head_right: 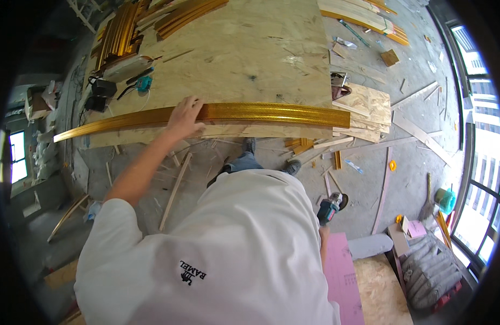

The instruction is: The person uses a handheld angle grinder to cut multiple gold-colored metal profiles on a wooden workbench. They repeatedly position the profiles, cut them to length, and set the cut pieces aside. Sparks are visible during each cut.

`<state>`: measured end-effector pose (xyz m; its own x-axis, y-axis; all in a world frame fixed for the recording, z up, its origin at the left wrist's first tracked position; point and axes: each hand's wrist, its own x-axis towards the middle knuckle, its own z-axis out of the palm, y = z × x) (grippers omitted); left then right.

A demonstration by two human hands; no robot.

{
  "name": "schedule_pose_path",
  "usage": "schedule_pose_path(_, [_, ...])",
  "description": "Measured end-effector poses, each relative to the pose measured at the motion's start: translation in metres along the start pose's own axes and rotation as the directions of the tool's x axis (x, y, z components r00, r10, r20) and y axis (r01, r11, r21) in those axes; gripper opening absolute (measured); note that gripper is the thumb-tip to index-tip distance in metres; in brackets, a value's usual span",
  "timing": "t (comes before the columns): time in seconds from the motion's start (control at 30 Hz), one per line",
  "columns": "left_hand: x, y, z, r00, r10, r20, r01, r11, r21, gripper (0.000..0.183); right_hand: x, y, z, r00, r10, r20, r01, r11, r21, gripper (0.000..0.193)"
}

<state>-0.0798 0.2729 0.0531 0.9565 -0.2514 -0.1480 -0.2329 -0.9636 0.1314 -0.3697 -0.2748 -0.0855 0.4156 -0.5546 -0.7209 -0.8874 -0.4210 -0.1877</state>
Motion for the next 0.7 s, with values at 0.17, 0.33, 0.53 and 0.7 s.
schedule_pose_path(0.17, [-0.001,-0.025,0.013,0.987,0.136,0.083,-0.147,0.979,0.139,0.065,-0.007,-0.006,0.005,1.000,0.003,-0.001,-0.003,1.000,0.003,0.054])
schedule_pose_path(0.33, [0.012,-0.029,0.006,0.964,0.164,0.210,-0.191,0.975,0.111,0.060,-0.010,-0.010,0.008,1.000,0.011,0.004,-0.011,1.000,0.005,0.054])
schedule_pose_path(0.53, [0.052,-0.047,-0.026,0.858,0.194,0.475,-0.161,0.981,-0.110,0.038,-0.015,-0.011,0.010,1.000,0.016,0.007,-0.016,1.000,0.002,0.054])
schedule_pose_path(0.7, [0.068,-0.061,-0.041,0.810,0.221,0.543,-0.059,0.952,-0.300,0.031,-0.016,-0.008,0.011,1.000,0.014,0.017,-0.013,1.000,-0.006,0.054])
